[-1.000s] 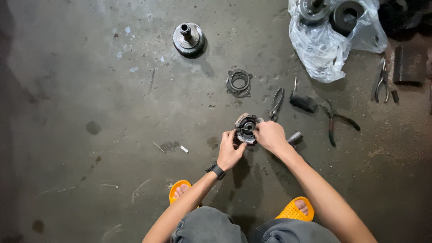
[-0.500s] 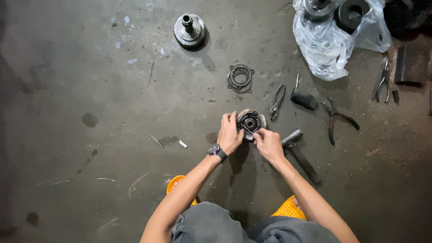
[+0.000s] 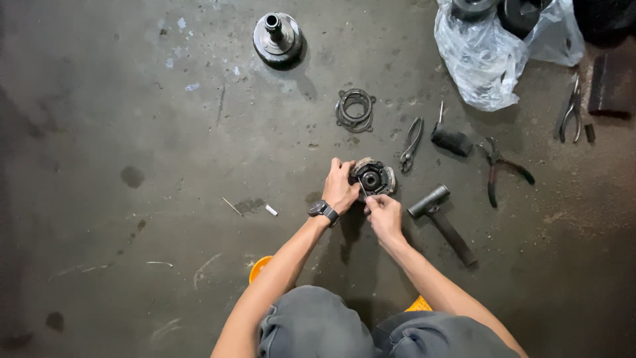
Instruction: The person sits on the workshop floor and disassembles a grimy mechanical pump housing. They pull off a curved metal piece, pry at the assembly with a small screwdriver-like tool, tap and press components, and use pliers on the housing while other parts and hand tools lie scattered around.
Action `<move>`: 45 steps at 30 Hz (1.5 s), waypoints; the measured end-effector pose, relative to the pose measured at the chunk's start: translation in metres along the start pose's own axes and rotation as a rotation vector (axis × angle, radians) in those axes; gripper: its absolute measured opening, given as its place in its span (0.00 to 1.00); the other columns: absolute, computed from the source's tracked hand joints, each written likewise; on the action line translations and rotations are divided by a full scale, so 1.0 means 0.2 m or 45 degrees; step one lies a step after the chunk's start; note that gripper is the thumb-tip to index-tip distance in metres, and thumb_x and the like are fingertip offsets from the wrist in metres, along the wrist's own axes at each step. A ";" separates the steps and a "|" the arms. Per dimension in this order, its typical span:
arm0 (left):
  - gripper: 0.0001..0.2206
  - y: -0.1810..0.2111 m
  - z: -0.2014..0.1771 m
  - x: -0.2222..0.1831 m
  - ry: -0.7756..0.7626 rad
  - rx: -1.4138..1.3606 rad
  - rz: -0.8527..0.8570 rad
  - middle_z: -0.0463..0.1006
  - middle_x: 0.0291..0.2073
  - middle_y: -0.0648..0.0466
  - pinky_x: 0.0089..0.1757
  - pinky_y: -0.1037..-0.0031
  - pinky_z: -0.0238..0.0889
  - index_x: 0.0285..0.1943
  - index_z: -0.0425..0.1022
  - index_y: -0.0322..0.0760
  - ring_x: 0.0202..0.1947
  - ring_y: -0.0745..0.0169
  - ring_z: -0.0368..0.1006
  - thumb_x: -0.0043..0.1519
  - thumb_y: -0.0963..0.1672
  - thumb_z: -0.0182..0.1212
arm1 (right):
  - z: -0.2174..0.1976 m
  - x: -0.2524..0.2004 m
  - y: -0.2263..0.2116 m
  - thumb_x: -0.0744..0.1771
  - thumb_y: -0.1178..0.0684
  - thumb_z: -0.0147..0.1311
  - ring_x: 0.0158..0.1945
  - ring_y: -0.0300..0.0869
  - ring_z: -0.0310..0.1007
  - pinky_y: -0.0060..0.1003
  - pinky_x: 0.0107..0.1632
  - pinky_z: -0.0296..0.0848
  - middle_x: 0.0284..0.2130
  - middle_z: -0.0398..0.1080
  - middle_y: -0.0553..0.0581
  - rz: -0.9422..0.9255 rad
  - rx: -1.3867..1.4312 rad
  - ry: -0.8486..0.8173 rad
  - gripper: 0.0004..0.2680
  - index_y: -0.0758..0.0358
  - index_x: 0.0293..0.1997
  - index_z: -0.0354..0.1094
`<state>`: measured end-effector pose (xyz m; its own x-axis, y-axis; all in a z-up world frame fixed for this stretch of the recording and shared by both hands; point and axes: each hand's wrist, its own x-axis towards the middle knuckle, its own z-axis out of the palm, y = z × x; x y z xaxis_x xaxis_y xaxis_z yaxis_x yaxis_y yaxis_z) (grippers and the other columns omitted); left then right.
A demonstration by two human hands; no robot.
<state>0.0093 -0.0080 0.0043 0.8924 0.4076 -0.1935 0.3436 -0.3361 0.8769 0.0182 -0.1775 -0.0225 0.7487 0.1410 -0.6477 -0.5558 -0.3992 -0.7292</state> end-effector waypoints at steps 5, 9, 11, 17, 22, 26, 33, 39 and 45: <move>0.22 -0.02 0.01 0.04 -0.002 0.006 0.006 0.67 0.45 0.39 0.46 0.55 0.69 0.55 0.74 0.29 0.44 0.33 0.71 0.48 0.37 0.63 | 0.00 -0.04 -0.15 0.67 0.57 0.56 0.21 0.33 0.65 0.32 0.24 0.63 0.21 0.72 0.51 0.013 -0.049 0.086 0.06 0.70 0.37 0.74; 0.19 -0.02 0.02 0.07 -0.019 0.015 -0.047 0.68 0.43 0.40 0.44 0.54 0.68 0.49 0.74 0.30 0.42 0.33 0.71 0.47 0.38 0.65 | -0.05 -0.05 -0.35 0.66 0.58 0.56 0.27 0.45 0.74 0.41 0.30 0.71 0.22 0.75 0.60 -0.267 -0.583 0.023 0.06 0.71 0.36 0.75; 0.17 -0.01 0.02 0.10 -0.021 0.013 -0.076 0.68 0.42 0.40 0.43 0.54 0.68 0.46 0.74 0.30 0.41 0.34 0.71 0.47 0.38 0.66 | -0.06 -0.05 -0.48 0.66 0.58 0.56 0.30 0.52 0.77 0.45 0.33 0.73 0.24 0.75 0.65 -0.414 -0.796 -0.014 0.05 0.72 0.36 0.75; 0.15 -0.01 0.03 0.13 0.029 -0.003 -0.145 0.69 0.39 0.40 0.41 0.53 0.68 0.41 0.74 0.30 0.39 0.33 0.71 0.44 0.38 0.67 | -0.04 0.06 -0.70 0.64 0.59 0.54 0.33 0.59 0.79 0.51 0.37 0.77 0.27 0.76 0.68 -0.709 -1.749 -0.418 0.04 0.69 0.36 0.72; 0.11 -0.13 0.14 0.11 0.118 0.040 -0.140 0.71 0.39 0.42 0.41 0.54 0.67 0.40 0.75 0.33 0.41 0.36 0.71 0.50 0.40 0.68 | 0.06 0.24 -0.90 0.61 0.56 0.56 0.36 0.52 0.79 0.46 0.37 0.77 0.28 0.77 0.59 -1.289 -2.201 -1.033 0.02 0.60 0.30 0.75; 0.11 -0.03 0.03 0.10 0.106 0.037 -0.090 0.73 0.38 0.43 0.41 0.56 0.68 0.41 0.78 0.34 0.41 0.38 0.73 0.50 0.40 0.69 | -0.04 0.23 -0.90 0.62 0.53 0.57 0.37 0.52 0.79 0.46 0.38 0.76 0.29 0.77 0.58 -1.246 -2.304 -1.001 0.04 0.59 0.30 0.75; 0.12 -0.07 -0.03 0.17 0.097 0.043 -0.026 0.77 0.38 0.44 0.43 0.60 0.70 0.43 0.81 0.35 0.40 0.43 0.76 0.50 0.41 0.70 | -0.82 0.16 -0.63 0.66 0.50 0.56 0.36 0.61 0.76 0.55 0.39 0.73 0.30 0.75 0.65 -0.855 -1.625 0.178 0.07 0.62 0.37 0.71; 0.15 0.02 -0.19 0.07 0.156 0.174 0.165 0.75 0.48 0.43 0.49 0.61 0.68 0.52 0.77 0.32 0.49 0.42 0.73 0.57 0.42 0.67 | -0.72 0.24 -0.65 0.67 0.48 0.58 0.39 0.61 0.77 0.56 0.42 0.73 0.34 0.74 0.67 -1.082 -1.518 0.510 0.09 0.66 0.36 0.73; 0.41 0.25 -0.16 -0.04 0.054 0.588 0.172 0.64 0.61 0.36 0.54 0.52 0.59 0.66 0.60 0.24 0.60 0.37 0.61 0.48 0.52 0.74 | -0.37 0.54 -0.58 0.62 0.39 0.65 0.38 0.64 0.76 0.55 0.41 0.75 0.33 0.75 0.75 -0.457 -1.280 0.336 0.19 0.73 0.35 0.76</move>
